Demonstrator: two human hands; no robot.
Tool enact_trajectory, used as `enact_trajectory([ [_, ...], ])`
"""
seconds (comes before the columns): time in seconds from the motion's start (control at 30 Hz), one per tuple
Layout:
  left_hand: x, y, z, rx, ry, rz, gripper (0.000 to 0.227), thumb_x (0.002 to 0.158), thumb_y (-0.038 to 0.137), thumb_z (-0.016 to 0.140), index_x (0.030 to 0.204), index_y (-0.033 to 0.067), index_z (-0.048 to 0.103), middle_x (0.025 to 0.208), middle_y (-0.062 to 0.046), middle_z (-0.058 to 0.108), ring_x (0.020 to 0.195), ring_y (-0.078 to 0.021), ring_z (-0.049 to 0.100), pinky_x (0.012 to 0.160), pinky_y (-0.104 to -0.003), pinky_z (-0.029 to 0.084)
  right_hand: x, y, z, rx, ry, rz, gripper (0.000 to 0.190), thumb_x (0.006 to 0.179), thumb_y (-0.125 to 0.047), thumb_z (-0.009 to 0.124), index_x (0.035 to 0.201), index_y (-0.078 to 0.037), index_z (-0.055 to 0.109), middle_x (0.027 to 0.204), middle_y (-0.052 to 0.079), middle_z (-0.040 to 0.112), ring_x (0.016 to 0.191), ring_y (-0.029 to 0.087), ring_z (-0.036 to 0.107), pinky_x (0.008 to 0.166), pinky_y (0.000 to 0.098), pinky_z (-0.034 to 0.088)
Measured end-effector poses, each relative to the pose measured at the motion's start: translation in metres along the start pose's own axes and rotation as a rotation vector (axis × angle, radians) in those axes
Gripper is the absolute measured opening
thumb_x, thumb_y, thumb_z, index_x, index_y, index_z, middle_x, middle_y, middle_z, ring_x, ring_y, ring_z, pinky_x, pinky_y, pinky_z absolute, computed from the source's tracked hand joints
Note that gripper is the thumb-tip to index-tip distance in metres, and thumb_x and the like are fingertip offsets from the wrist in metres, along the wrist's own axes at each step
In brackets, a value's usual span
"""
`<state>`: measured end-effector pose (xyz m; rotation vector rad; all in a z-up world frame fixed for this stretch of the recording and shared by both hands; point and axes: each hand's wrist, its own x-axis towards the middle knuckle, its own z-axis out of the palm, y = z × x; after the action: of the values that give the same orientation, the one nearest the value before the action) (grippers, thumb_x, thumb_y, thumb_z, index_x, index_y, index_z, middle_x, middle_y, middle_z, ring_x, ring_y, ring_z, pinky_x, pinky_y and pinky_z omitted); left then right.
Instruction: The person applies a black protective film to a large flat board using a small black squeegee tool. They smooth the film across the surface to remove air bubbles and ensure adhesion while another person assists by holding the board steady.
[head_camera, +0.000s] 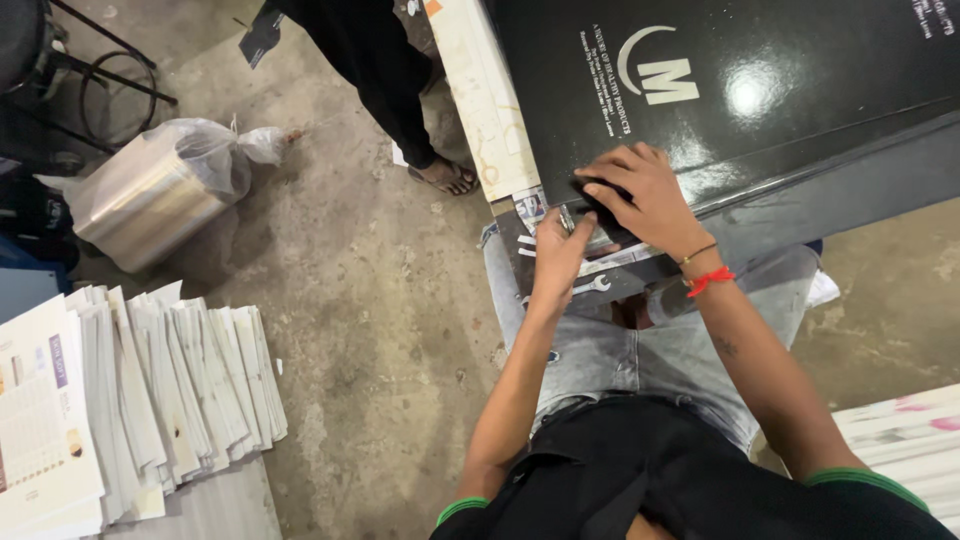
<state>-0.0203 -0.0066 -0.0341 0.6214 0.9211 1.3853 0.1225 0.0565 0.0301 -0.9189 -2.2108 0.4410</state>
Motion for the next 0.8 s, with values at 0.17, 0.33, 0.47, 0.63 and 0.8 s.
enact_trajectory([
  [0.17, -0.001, 0.003, 0.008, 0.057, 0.075, -0.002, 0.016, 0.100, 0.001, 0.061, 0.115, -0.0056, 0.059, 0.106, -0.011, 0.067, 0.086, -0.0169, 0.069, 0.064, -0.034, 0.066, -0.029, 0.008, 0.003, 0.085, 0.052, 0.113, 0.016, 0.101, -0.016, 0.070, 0.116, -0.013, 0.075, 0.114, 0.000, 0.068, 0.108, 0.025, 0.058, 0.101, 0.0401, 0.044],
  [0.33, -0.002, 0.002, 0.016, 0.031, 0.138, -0.002, 0.017, 0.097, 0.002, 0.063, 0.113, -0.0033, 0.058, 0.102, -0.011, 0.069, 0.081, -0.0167, 0.071, 0.061, -0.031, 0.065, -0.048, 0.005, -0.014, -0.005, 0.043, 0.100, 0.029, 0.089, -0.021, 0.078, 0.116, -0.012, 0.075, 0.122, 0.003, 0.068, 0.117, 0.028, 0.058, 0.108, 0.0429, 0.042],
  [0.47, -0.001, 0.006, 0.024, 0.046, 0.192, 0.017, 0.017, 0.097, 0.005, 0.069, 0.108, -0.0044, 0.059, 0.096, -0.010, 0.069, 0.076, -0.0153, 0.069, 0.056, -0.030, 0.064, -0.050, 0.000, -0.022, 0.013, 0.042, 0.124, 0.038, 0.083, -0.024, 0.082, 0.118, -0.012, 0.075, 0.126, 0.005, 0.067, 0.123, 0.029, 0.057, 0.111, 0.0443, 0.040],
  [0.63, -0.004, 0.018, 0.038, 0.117, 0.268, 0.021, 0.023, 0.093, 0.013, 0.076, 0.101, -0.0039, 0.062, 0.091, -0.010, 0.069, 0.069, -0.0155, 0.068, 0.049, -0.030, 0.061, -0.049, 0.001, -0.022, 0.100, 0.104, 0.184, 0.043, 0.083, -0.023, 0.084, 0.123, -0.012, 0.072, 0.126, 0.005, 0.068, 0.119, 0.028, 0.062, 0.105, 0.0413, 0.046],
  [0.8, -0.007, 0.021, 0.038, 0.117, 0.255, 0.012, 0.027, 0.093, 0.025, 0.073, 0.102, 0.0014, 0.064, 0.090, -0.004, 0.069, 0.069, -0.0114, 0.067, 0.048, -0.028, 0.059, -0.049, 0.006, -0.017, 0.080, 0.159, 0.177, 0.031, 0.086, -0.019, 0.083, 0.114, -0.010, 0.077, 0.118, 0.005, 0.073, 0.111, 0.028, 0.066, 0.102, 0.0405, 0.050],
])
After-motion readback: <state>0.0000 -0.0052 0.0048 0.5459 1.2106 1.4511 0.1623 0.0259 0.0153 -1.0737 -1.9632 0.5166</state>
